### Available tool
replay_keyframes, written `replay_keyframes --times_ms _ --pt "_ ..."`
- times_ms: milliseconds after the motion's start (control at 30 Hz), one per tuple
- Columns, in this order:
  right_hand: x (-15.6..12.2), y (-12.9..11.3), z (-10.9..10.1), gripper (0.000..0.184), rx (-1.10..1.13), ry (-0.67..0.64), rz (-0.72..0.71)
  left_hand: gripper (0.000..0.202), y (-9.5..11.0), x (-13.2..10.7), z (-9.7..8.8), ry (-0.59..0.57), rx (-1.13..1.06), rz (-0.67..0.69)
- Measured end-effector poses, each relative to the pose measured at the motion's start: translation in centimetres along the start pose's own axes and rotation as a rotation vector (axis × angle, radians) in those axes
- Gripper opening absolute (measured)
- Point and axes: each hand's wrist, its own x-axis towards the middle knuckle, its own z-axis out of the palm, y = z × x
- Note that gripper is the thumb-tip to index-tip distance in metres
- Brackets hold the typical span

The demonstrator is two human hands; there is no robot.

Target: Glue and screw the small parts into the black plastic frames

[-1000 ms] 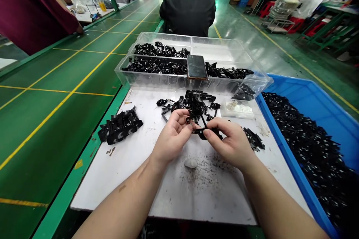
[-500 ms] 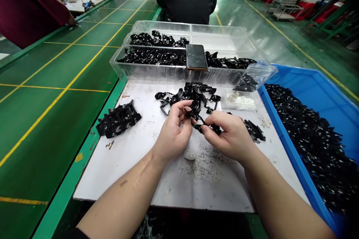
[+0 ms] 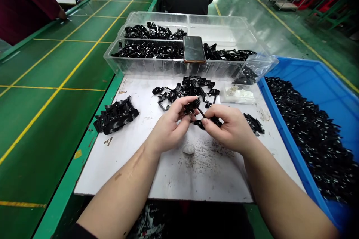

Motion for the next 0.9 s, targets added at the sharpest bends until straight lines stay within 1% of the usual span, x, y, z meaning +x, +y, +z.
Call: replay_keyframes --times_ms 133,333,433,500,600,667,733,767,833,900 --pt "0.0 0.2 0.0 0.014 -0.009 -0.006 0.021 0.053 -0.4 0.2 -0.4 -0.043 -0.002 0.004" --pt "0.0 -0.1 0.3 0.014 -0.016 -0.014 -0.034 0.036 -0.6 0.2 0.7 0.084 -0.031 -0.047" --pt "0.0 -0.3 0.5 0.013 -0.037 -0.023 -0.065 0.030 -0.5 0.2 0.9 0.122 -0.018 -0.061" --pt "0.1 -0.4 0.4 0.012 -0.043 -0.022 -0.063 0.030 -0.3 0.2 0.7 0.114 -0.059 -0.070" --pt "0.1 -0.3 0.1 0.011 -0.037 0.005 -0.019 0.032 -0.2 0.3 0.3 0.052 -0.172 -0.082" --pt "0.0 0.0 -0.3 0.010 -0.019 0.040 0.018 0.028 -0.2 0.5 0.1 0.020 -0.234 -0.098" --pt "-0.2 0.4 -0.7 0.007 0.026 0.112 0.055 0.024 -0.2 0.6 0.0 0.033 -0.271 -0.129" --pt "-0.3 0.7 -0.9 0.010 0.071 0.162 0.073 0.023 -0.2 0.7 0.0 0.055 -0.281 -0.148" --pt "-0.5 1.1 -1.1 0.024 0.204 0.279 0.116 0.025 -0.1 0.7 0.1 0.098 -0.286 -0.187" --pt "-0.7 1.2 -1.2 0.034 0.344 0.357 0.146 0.026 -0.1 0.7 0.3 0.118 -0.288 -0.214"
